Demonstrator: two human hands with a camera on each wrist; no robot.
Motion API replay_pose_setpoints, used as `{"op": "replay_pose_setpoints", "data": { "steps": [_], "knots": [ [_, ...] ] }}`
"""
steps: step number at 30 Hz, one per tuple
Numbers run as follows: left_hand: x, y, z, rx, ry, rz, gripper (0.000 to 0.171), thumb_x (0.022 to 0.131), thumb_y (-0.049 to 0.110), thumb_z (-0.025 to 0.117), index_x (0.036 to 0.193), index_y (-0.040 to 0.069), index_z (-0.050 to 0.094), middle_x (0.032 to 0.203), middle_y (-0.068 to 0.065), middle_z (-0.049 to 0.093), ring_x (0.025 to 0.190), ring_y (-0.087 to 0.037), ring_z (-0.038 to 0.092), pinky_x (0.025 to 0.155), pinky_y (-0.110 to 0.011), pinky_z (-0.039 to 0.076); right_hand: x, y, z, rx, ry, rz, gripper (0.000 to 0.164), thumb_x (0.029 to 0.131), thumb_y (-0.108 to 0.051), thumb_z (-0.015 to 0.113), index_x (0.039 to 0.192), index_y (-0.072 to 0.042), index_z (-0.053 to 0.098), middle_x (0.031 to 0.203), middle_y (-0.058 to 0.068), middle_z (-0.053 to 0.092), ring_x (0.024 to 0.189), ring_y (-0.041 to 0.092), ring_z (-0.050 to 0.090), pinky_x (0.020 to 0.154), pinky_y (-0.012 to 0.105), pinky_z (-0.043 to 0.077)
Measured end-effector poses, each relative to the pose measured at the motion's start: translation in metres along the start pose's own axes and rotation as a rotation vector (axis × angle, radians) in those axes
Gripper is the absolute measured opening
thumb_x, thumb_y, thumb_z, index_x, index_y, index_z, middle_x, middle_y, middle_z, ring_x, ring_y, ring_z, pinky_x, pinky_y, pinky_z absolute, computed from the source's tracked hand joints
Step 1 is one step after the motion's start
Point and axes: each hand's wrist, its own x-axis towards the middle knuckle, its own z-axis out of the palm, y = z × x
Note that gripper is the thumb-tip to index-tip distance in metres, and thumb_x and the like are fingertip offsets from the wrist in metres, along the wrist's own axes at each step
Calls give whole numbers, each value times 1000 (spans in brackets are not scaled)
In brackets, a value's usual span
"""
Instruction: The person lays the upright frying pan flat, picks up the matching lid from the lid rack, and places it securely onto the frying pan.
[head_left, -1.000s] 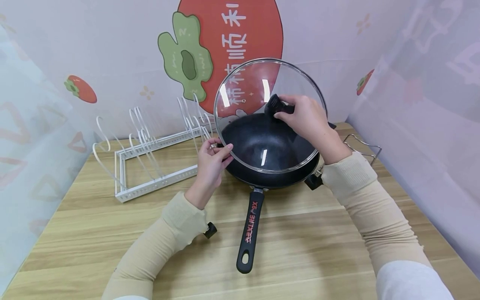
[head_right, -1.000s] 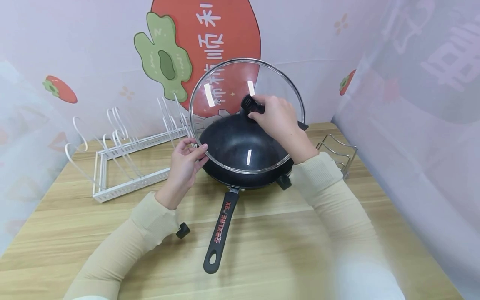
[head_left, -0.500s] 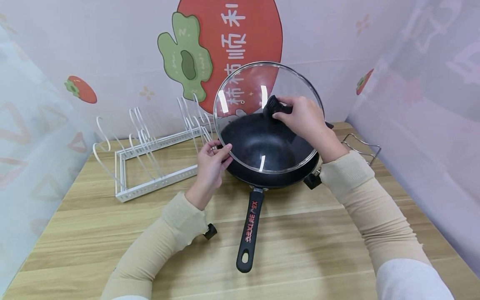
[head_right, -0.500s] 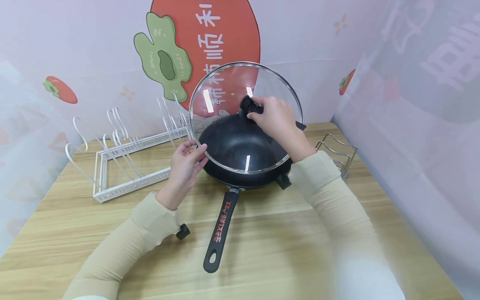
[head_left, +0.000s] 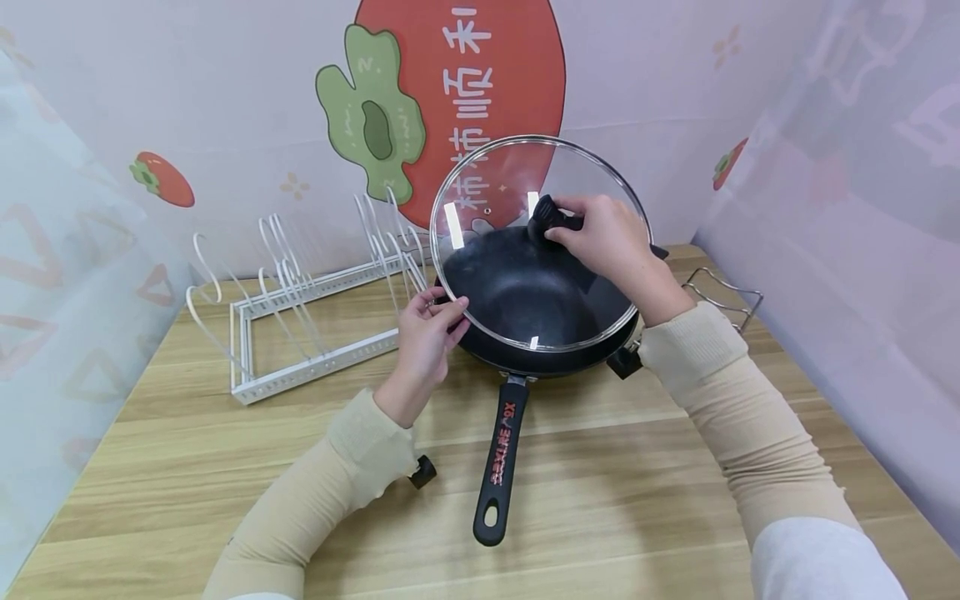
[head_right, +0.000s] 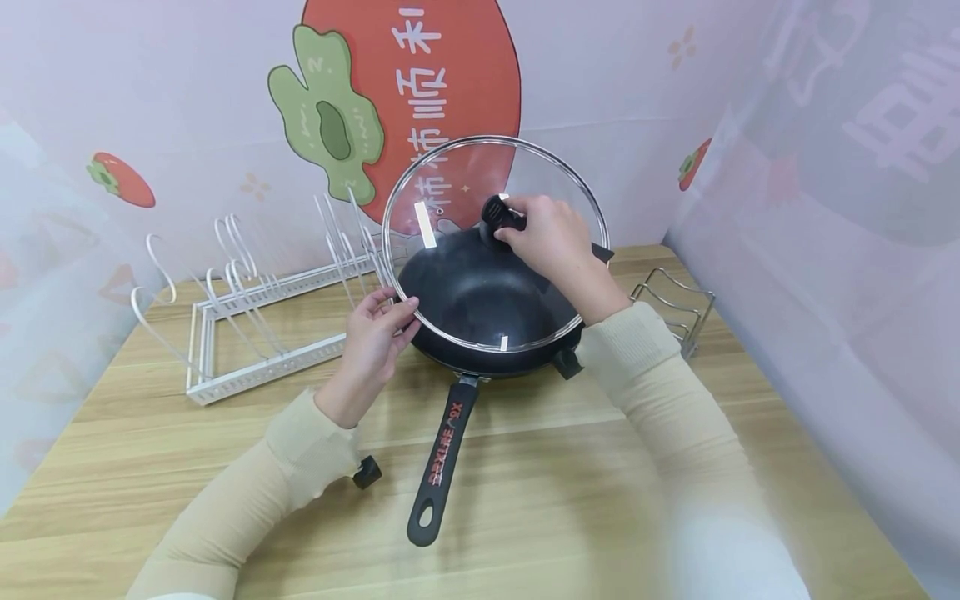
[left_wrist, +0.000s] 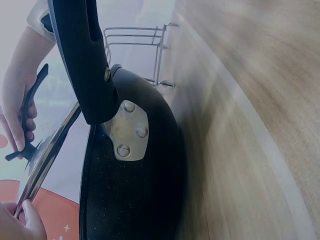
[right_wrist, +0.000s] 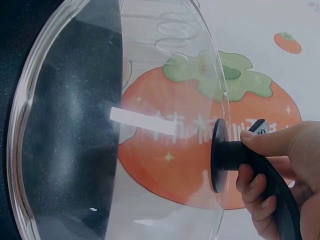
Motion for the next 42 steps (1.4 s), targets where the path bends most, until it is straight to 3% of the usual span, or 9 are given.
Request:
{"op": "replay_pose_setpoints", "data": {
  "steps": [8,14,19,42],
  "knots": [
    [-1,1,0,5,23,-22,26,95,-9,65,106,10,52,81,0,57,69,-8,64,71,-26,59,0,-1,1,9,-21,10,53,98,-29,71,147,-14,57,134,18,65,121,35,62,85,49,49],
    [0,4,-4,-26,31,-70,19,98,-2,65,102,13,52,85,1,61,65,-8,62,69,-24,58,2,-1,2,10,-31,6,52,99,-29,70,147,-12,58,134,19,64,122,35,61,90,51,48],
    [0,7,-5,-24,25,-70,17,100,1,64,103,12,53,87,1,62,65,-7,63,69,-24,58,4,-2,2,-3,-42,-4,53,99,-29,69,147,-12,57,135,19,64,125,35,60,97,53,47],
    [-4,4,-9,-28,36,-95,23,95,-11,62,106,8,54,85,-2,59,67,-9,64,71,-24,59,7,0,7,-18,-91,-9,52,99,-27,68,147,-10,57,136,19,63,124,36,59,98,55,46]
  ]
}}
